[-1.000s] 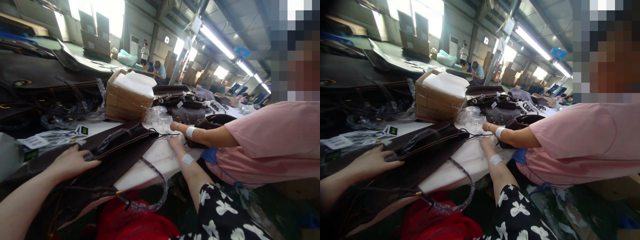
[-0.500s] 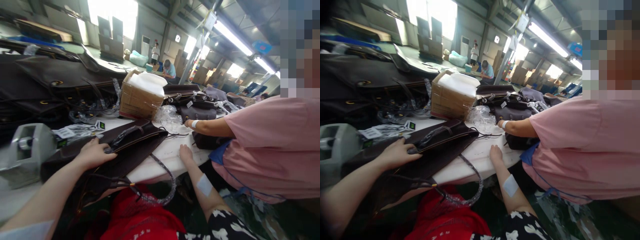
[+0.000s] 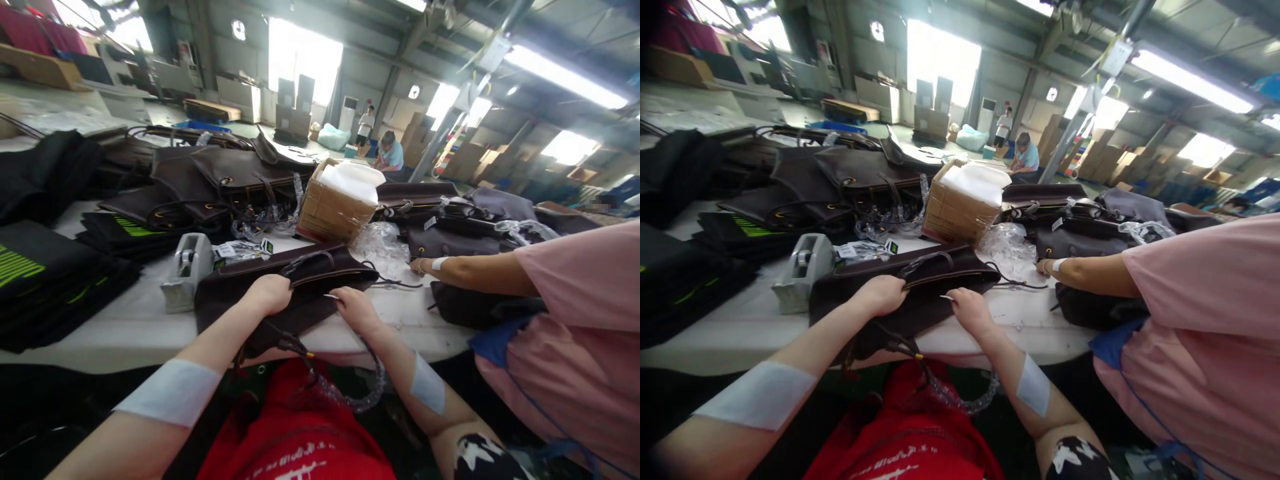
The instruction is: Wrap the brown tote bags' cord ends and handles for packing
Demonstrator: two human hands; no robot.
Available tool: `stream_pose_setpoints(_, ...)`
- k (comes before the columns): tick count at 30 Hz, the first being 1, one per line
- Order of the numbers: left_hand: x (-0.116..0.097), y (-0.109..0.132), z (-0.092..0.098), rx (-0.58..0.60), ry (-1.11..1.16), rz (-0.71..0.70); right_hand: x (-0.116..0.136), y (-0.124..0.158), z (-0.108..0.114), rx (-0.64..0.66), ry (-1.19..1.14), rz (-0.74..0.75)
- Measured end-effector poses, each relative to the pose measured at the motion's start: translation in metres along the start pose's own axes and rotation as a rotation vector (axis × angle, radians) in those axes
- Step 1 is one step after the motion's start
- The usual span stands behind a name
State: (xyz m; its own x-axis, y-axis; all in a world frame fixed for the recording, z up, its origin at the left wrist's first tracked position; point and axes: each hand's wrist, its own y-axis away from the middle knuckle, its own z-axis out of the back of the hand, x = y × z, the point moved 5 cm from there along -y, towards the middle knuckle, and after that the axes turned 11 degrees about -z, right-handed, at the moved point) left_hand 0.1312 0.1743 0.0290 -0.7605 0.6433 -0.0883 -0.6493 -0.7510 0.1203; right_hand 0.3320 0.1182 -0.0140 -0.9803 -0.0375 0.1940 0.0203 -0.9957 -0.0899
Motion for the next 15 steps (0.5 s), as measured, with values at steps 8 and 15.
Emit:
stream_pose_setpoints(8, -0.014, 0.018, 0.051, -0.215, -0.114, 0.048, 0.031, -0.016, -0.067, 0.088, 0.105, 0.209)
stream_pose_setpoints(15, -0.033, 0.021, 0.045, -0.196, -0.109, 0.017, 0.037, -0.030, -0.079, 0.059, 0.118, 0.102)
